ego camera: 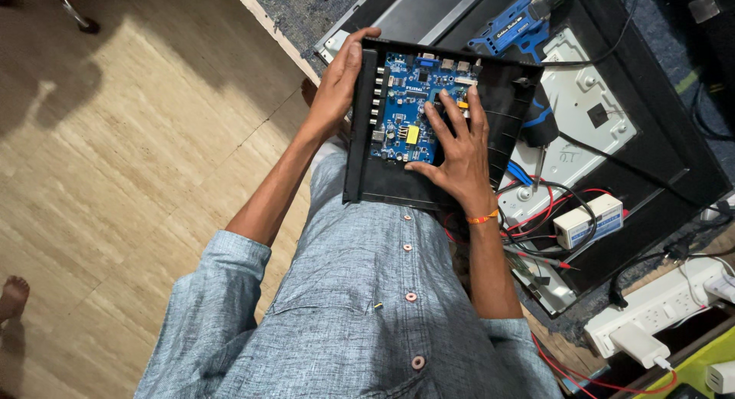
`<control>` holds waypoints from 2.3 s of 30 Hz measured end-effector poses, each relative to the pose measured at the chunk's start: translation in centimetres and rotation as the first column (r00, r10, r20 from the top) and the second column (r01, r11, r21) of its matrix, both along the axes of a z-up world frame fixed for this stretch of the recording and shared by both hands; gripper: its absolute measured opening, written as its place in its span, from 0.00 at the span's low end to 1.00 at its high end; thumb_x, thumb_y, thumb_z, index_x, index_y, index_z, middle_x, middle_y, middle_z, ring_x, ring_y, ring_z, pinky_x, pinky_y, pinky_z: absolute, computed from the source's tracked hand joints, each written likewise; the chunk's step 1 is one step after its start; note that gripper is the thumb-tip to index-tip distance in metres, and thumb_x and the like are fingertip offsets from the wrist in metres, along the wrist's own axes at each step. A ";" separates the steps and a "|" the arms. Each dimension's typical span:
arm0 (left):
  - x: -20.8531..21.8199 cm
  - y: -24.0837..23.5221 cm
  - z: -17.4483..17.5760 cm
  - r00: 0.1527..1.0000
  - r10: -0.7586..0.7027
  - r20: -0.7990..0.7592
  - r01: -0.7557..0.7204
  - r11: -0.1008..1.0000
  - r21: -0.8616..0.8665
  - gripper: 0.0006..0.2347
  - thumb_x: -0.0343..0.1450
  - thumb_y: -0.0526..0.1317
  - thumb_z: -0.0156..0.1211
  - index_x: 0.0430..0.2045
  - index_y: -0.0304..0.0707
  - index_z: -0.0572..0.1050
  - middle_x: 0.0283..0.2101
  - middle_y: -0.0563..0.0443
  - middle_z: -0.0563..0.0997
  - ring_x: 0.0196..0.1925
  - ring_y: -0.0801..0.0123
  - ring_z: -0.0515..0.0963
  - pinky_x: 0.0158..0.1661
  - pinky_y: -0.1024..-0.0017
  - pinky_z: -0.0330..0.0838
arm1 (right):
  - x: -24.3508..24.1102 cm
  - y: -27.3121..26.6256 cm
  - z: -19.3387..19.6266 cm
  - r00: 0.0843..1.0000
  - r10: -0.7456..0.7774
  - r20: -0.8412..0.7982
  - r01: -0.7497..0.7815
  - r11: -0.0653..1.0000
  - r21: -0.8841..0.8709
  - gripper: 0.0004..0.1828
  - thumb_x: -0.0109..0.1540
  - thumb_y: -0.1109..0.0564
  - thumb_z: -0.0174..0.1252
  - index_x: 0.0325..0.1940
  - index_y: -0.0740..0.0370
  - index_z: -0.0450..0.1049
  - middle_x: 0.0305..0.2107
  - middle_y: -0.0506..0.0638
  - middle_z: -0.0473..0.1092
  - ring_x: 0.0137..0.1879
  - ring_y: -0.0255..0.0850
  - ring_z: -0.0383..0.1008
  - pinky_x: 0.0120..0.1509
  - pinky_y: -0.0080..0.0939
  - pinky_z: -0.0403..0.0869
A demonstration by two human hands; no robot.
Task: The person uses a pair of blue-handled pliers to repeatedly cut and remove sections from a black plastic frame. After finishing the cutting, the person places the frame on a workbench and handles a blue circuit board inside a black casing, adjusting its position.
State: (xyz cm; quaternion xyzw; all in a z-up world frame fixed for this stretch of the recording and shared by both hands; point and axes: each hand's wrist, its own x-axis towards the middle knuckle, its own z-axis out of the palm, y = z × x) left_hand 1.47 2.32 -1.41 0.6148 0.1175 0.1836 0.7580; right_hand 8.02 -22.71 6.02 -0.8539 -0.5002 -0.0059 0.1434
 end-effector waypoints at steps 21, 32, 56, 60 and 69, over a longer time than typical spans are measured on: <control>-1.3 0.2 1.0 0.986 -0.162 -0.044 0.164 0.985 0.050 0.40 0.68 0.29 0.66 0.74 0.50 0.48 0.51 0.46 0.79 0.50 0.70 0.81 0.53 0.68 0.77 | -0.3 0.1 0.0 1.000 0.001 0.001 -0.001 1.000 -0.025 0.58 0.47 0.31 0.74 0.76 0.53 0.65 0.75 0.54 0.54 0.83 0.63 0.39 0.82 0.70 0.49; -2.3 -1.6 -2.1 0.995 -0.080 -0.060 0.070 0.985 -0.157 0.20 0.76 0.35 0.65 0.61 0.27 0.67 0.49 0.47 0.79 0.50 0.75 0.78 0.50 0.74 0.76 | -0.9 0.6 1.9 0.998 0.043 0.051 -0.043 0.999 0.000 0.55 0.47 0.36 0.78 0.73 0.58 0.68 0.67 0.59 0.59 0.79 0.62 0.44 0.80 0.69 0.51; -2.1 -1.1 -3.1 0.995 -0.096 0.015 0.092 0.879 -0.467 0.12 0.80 0.36 0.51 0.55 0.29 0.72 0.47 0.52 0.80 0.46 0.79 0.79 0.49 0.76 0.76 | 0.2 0.8 1.7 0.993 0.120 -0.019 -0.120 0.993 0.020 0.57 0.46 0.40 0.81 0.73 0.62 0.67 0.68 0.61 0.57 0.79 0.63 0.43 0.80 0.68 0.54; -2.1 -1.5 -2.7 0.997 -0.074 0.007 0.070 0.897 -0.436 0.08 0.79 0.36 0.52 0.50 0.31 0.71 0.42 0.53 0.78 0.41 0.79 0.78 0.43 0.76 0.76 | -0.1 1.0 1.5 0.992 0.124 -0.015 -0.123 0.991 0.048 0.58 0.47 0.37 0.81 0.74 0.61 0.66 0.68 0.61 0.57 0.79 0.63 0.43 0.80 0.69 0.54; -2.5 -1.7 -2.4 0.999 -0.039 -0.022 0.028 0.925 -0.379 0.06 0.80 0.37 0.52 0.44 0.34 0.70 0.39 0.56 0.77 0.40 0.81 0.76 0.41 0.78 0.73 | -0.6 0.2 1.0 0.997 0.080 -0.017 -0.079 0.995 0.055 0.56 0.46 0.39 0.82 0.73 0.61 0.69 0.68 0.61 0.58 0.80 0.63 0.43 0.81 0.69 0.56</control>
